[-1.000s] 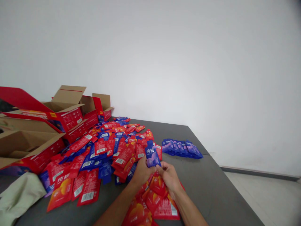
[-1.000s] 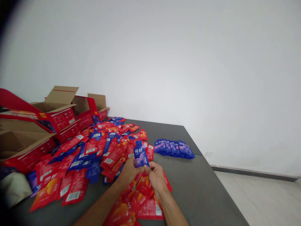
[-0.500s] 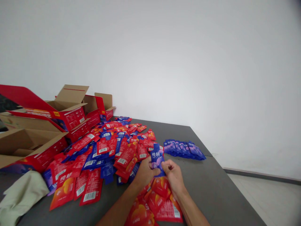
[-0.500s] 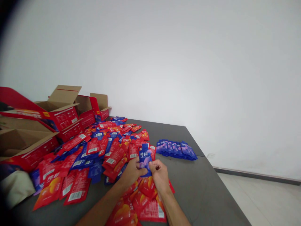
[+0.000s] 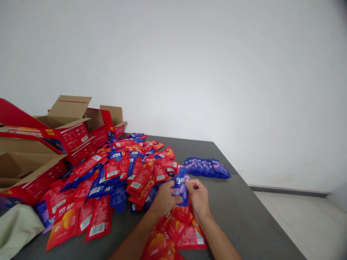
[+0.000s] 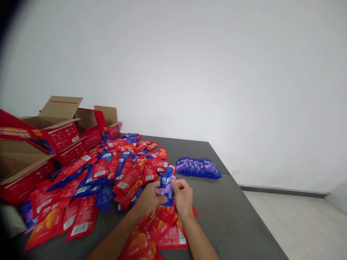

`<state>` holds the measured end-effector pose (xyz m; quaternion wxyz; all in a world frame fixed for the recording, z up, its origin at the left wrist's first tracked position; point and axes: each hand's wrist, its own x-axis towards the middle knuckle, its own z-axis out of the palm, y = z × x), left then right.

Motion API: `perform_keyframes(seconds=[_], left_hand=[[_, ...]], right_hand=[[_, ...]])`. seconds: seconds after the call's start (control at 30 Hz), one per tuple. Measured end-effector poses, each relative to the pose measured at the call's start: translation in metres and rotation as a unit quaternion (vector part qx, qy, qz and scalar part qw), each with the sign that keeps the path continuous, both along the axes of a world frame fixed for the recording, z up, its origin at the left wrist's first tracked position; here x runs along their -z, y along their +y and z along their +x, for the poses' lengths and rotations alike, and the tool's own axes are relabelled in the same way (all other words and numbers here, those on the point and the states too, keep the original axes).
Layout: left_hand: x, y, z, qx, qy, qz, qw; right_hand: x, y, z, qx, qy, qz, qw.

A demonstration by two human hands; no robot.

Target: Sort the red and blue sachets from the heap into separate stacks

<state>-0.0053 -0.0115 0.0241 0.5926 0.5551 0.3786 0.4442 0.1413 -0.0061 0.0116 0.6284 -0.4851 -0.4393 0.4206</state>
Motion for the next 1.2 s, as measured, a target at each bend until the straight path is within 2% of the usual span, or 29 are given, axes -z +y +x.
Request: perform_keyframes(seconds=[0.07, 0.23, 0.37, 0.43, 0.53, 0.6, 0.7, 0.8, 0.9, 1.0, 1.13, 1.2], left_hand=[[0.001, 0.001, 0.0, -0.023, 0.026, 0.021, 0.999], [-0.003, 0.005, -0.001, -0.158, 0.153, 0.104, 0.97], [-0.007, 0.003, -0.004, -0.192, 0.234, 0.129, 0.944], [-0.007, 0.002, -0.004, -0.188, 0.247, 0.134, 0.941], [-0.006, 0.0, -0.003, -0.138, 0.244, 0.153, 0.948], [-0.006, -0.001, -0.001, -0.104, 0.25, 0.165, 0.948], [-0.005, -0.004, 0.002, -0.093, 0.263, 0.17, 0.945], [-0.005, -0.005, 0.003, -0.095, 0.25, 0.153, 0.951], [-0.006, -0.003, 0.002, -0.104, 0.208, 0.128, 0.964], [-0.006, 0.002, -0.001, -0.146, 0.154, 0.098, 0.972], [-0.006, 0.008, -0.007, -0.224, 0.066, 0.033, 0.972], [-0.007, 0.01, -0.009, -0.234, 0.014, -0.002, 0.972]], right_hand=[[-0.002, 0.0, 0.0, 0.009, -0.002, 0.002, 1.0], [-0.005, -0.003, -0.004, 0.009, -0.043, 0.018, 0.999], [-0.007, -0.006, -0.007, 0.009, -0.079, 0.037, 0.996], [-0.009, -0.007, -0.006, -0.003, -0.08, 0.038, 0.996], [-0.015, -0.009, -0.003, -0.014, -0.076, 0.043, 0.996], [-0.017, -0.009, -0.001, 0.005, -0.08, 0.041, 0.996], [-0.016, -0.005, 0.002, 0.05, -0.103, 0.032, 0.993], [-0.012, -0.001, 0.005, 0.059, -0.112, 0.028, 0.992], [-0.011, 0.0, 0.004, 0.027, -0.088, 0.021, 0.996], [-0.014, -0.004, 0.0, -0.014, -0.069, 0.009, 0.997], [-0.017, -0.013, -0.009, -0.075, -0.094, -0.008, 0.993], [-0.017, -0.015, -0.013, -0.1, -0.103, -0.03, 0.989]])
